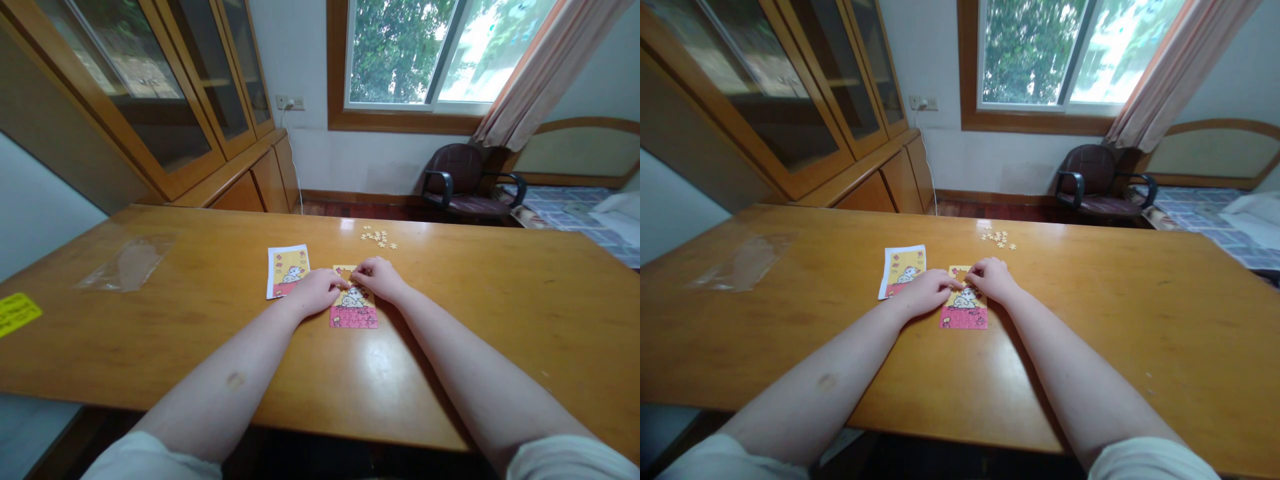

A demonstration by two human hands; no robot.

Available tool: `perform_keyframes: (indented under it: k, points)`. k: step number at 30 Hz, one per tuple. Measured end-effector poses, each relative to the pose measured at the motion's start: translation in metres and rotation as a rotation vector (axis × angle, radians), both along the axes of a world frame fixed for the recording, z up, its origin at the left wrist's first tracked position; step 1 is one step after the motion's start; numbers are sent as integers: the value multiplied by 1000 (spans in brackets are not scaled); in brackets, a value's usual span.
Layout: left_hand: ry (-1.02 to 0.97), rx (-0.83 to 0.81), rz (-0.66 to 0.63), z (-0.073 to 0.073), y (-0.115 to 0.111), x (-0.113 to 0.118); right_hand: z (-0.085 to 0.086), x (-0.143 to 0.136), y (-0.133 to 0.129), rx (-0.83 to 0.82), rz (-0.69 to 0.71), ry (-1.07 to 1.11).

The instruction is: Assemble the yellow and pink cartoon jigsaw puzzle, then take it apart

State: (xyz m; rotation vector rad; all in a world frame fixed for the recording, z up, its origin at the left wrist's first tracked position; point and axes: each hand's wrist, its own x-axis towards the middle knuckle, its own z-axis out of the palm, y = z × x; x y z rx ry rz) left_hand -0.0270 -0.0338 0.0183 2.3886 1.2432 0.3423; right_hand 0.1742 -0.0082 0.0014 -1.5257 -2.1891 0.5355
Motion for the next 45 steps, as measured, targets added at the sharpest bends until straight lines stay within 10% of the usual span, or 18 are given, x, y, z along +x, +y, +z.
perform_keyframes:
  k: [7, 15, 45]
  points:
    - [8, 5, -21, 2, -2, 1, 2, 17, 7, 132, 89, -43]
    - [49, 6, -4, 5, -4, 1, -3, 40, 22, 150, -512, -273]
    - [-186, -24, 268, -9, 6, -4, -19, 42, 41, 61, -352, -309]
